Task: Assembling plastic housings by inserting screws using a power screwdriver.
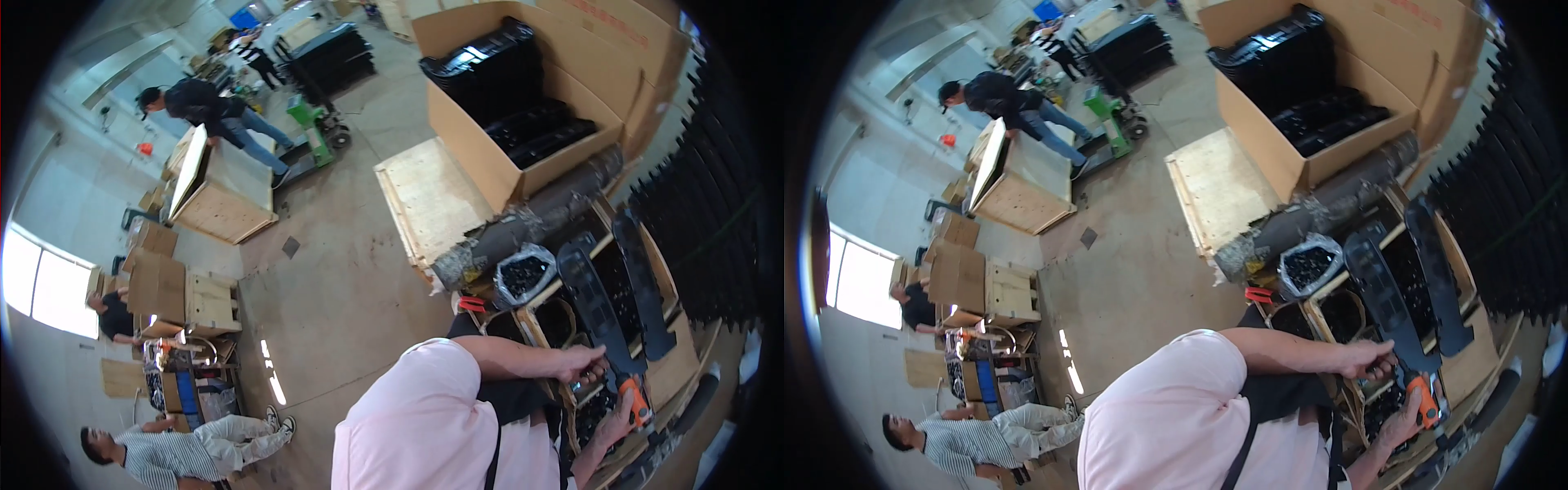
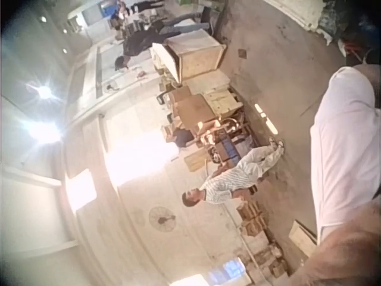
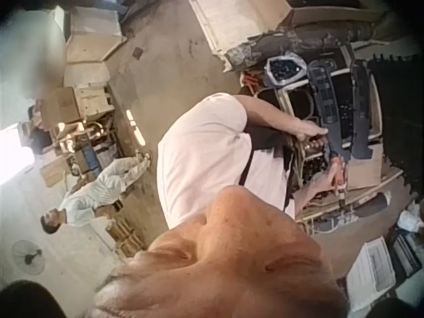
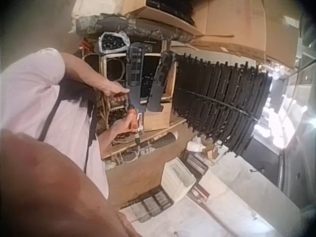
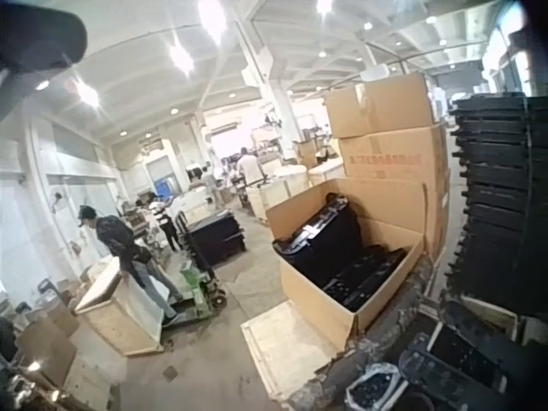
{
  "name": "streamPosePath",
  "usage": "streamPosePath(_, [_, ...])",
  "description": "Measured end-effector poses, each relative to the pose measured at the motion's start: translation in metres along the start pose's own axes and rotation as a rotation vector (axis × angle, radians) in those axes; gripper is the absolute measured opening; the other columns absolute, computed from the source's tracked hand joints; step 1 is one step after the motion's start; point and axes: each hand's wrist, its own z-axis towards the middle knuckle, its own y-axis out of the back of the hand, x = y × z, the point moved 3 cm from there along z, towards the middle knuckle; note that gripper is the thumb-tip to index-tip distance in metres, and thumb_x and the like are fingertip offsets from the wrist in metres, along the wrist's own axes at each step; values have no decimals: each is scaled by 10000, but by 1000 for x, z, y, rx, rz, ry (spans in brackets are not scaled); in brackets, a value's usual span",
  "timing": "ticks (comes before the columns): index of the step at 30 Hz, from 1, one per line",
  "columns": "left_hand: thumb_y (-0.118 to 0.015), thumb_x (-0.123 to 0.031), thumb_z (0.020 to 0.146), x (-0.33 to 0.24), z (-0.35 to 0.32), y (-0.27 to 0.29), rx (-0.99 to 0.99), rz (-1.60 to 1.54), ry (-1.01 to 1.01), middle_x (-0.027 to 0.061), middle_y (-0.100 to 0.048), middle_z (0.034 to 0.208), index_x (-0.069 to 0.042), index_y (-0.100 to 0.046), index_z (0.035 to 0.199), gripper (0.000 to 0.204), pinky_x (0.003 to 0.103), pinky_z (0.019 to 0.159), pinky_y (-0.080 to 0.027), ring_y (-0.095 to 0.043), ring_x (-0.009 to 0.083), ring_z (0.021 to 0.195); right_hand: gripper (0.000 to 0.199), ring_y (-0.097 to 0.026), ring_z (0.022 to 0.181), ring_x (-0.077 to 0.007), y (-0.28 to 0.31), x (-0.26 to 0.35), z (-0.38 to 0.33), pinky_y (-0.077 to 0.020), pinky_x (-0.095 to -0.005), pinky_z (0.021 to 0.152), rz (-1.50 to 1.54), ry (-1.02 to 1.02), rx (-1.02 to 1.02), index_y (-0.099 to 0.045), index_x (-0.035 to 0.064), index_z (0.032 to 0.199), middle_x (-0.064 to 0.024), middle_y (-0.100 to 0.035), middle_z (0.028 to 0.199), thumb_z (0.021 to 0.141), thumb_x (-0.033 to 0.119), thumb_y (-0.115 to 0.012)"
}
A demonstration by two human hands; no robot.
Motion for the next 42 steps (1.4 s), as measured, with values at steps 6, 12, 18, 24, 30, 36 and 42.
streamPosePath(6, [-608,-298,982,-20,-6,60,-257,202,-57,-12,-565,743,-114,-701,980,206,319,561,-419,-501,133,624,506,-664,1112,-218,-26,22,12,-482,-354,1043,-306,55,-86,-585,4,1328,-134,-709,1192,864,36,-783])
streamPosePath(12, [-615,-410,1022,-24,-14,48,-394,210,-11,-24,-487,699,-128,-599,932,297,297,505,-370,-470,121,585,511,-665,1114,-219,-9,21,18,-491,-382,1049,-268,2,-19,-583,-11,1314,-170,-702,1212,838,25,-765])
streamPosePath(18, [-665,-444,1004,-27,8,55,-405,262,-69,-20,-473,698,-120,-561,876,364,299,480,-357,-446,115,567,499,-664,1117,-198,-16,17,14,-502,-364,1046,-286,-22,5,-588,-4,1321,-159,-705,1215,849,6,-749])
streamPosePath(24, [-640,-460,1016,-33,13,57,-390,321,-110,-24,-466,728,-97,-588,916,380,279,463,-331,-425,100,568,519,-659,1128,-183,-23,3,20,-507,-355,1039,-351,-52,49,-578,-1,1335,-152,-706,1220,850,22,-762])
streamPosePath(30, [-612,-438,1041,-33,11,49,-373,342,-108,-50,-415,672,-100,-593,959,348,253,462,-272,-362,76,533,488,-664,1113,-178,-26,-3,23,-519,-351,1020,-383,-46,89,-598,0,1309,-147,-711,1210,851,20,-763])
streamPosePath(36, [-597,-425,1051,-33,12,50,-381,366,-146,-45,-425,681,-86,-607,943,357,260,461,-284,-367,77,530,461,-673,1082,-178,-40,2,29,-526,-332,998,-509,-53,160,-604,-5,1282,-136,-713,1196,852,23,-766])
streamPosePath(42, [-594,-397,1053,-31,15,49,-390,358,-207,-23,-480,694,-52,-626,899,379,274,440,-317,-418,90,528,329,-668,1044,-149,-49,-6,36,-525,-308,953,-592,-45,226,-674,22,1153,-87,-717,1164,841,51,-775])
